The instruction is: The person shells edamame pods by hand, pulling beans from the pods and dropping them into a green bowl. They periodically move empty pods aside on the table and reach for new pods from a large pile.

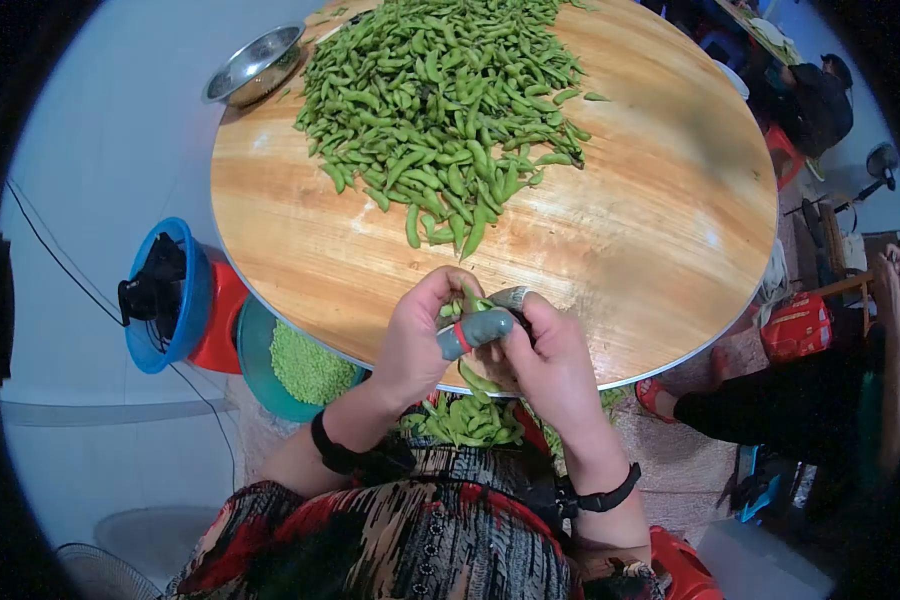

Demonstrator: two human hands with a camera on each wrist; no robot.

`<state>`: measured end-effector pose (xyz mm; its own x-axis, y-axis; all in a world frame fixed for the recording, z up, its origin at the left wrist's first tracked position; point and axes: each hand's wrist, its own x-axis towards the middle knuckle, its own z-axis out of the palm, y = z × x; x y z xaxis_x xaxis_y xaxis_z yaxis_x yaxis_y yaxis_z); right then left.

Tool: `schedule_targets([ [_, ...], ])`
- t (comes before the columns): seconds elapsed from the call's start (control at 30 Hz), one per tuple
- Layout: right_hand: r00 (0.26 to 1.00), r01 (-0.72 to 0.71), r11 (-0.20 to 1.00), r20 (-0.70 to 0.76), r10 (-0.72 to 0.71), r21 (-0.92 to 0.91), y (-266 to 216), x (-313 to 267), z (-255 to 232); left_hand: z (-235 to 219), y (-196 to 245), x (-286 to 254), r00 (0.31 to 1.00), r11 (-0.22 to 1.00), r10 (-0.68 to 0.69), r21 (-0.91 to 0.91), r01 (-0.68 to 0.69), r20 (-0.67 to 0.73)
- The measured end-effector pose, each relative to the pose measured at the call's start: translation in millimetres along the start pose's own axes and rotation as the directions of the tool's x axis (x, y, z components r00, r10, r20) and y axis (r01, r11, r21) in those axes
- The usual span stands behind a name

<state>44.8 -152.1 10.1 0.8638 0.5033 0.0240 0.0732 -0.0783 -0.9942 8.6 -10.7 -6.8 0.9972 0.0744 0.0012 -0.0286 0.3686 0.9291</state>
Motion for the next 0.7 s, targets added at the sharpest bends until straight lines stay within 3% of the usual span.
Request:
schedule_targets([
  [0.03,1.0,0.006,1.0,-0.009,-0.006,0.005,-1.1,1.3,-2.0,-1.0,-1.9,1.5,0.99,0.936,0.113,0.342,-0.077,-0.085],
  [0.07,0.983,-0.181,0.97,0.051,0.175,0.163,-6.5,3.8,-6.4,-3.8,-0.9,-0.6,0.996,0.981,-0.013,0.192,0.031,-0.094],
  [0.1,0.931,-0.365,0.881,0.138,0.338,0.302,-11.8,6.7,-11.3,-2.6,4.8,-0.8,0.996,0.981,-0.012,0.194,0.029,-0.084],
  [0.17,0.908,-0.416,0.824,0.221,0.355,0.386,-19.6,18.2,-21.2,-1.8,10.6,-2.3,0.996,0.985,-0.073,-0.162,0.064,-0.051],
  [0.23,0.896,-0.317,0.948,0.336,0.29,0.027,-27.6,37.6,-30.8,-7.1,10.3,-0.6,0.992,0.971,-0.09,-0.231,0.067,-0.09],
  [0.27,0.962,-0.122,0.956,0.205,0.18,-0.267,-32.1,52.9,-34.4,-9.2,10.0,0.5,0.986,0.952,-0.108,-0.3,0.065,-0.128],
  [0.3,0.999,-0.005,0.812,0.041,0.035,-0.584,-25.9,74.3,-41.5,-10.9,10.7,1.4,0.986,0.952,-0.108,-0.3,0.066,-0.127],
  [0.33,0.979,0.11,0.688,-0.043,-0.201,-0.717,-15.4,99.1,-48.0,-12.7,11.7,2.1,0.987,0.943,-0.092,-0.329,0.045,-0.128],
  [0.37,0.976,0.1,0.586,-0.036,-0.216,-0.804,-9.0,122.4,-57.9,-13.8,12.7,2.2,0.989,0.934,-0.075,-0.357,0.024,-0.13],
  [0.4,0.972,0.091,0.472,-0.025,-0.234,-0.877,-4.6,138.7,-63.7,-14.6,13.7,1.9,0.989,0.934,-0.07,-0.357,0.018,-0.131],
  [0.5,0.98,0.083,0.392,0.004,-0.2,-0.916,7.3,153.5,-54.6,-18.5,12.4,-1.2,0.989,0.941,-0.098,-0.335,0.057,-0.109],
  [0.6,0.986,0.128,0.38,0.075,-0.151,-0.916,6.0,138.8,-40.8,-21.6,10.4,-6.0,0.986,0.951,-0.077,-0.307,0.029,-0.145],
  [0.67,0.982,0.165,0.407,0.113,-0.148,-0.899,0.3,119.3,-39.3,-19.5,12.4,-9.8,0.982,0.969,-0.175,-0.188,0.159,-0.07],
  [0.7,0.978,0.198,0.432,0.147,-0.148,-0.88,-2.6,109.5,-39.8,-17.1,14.9,-11.7,0.982,0.969,-0.174,-0.189,0.158,-0.072],
])
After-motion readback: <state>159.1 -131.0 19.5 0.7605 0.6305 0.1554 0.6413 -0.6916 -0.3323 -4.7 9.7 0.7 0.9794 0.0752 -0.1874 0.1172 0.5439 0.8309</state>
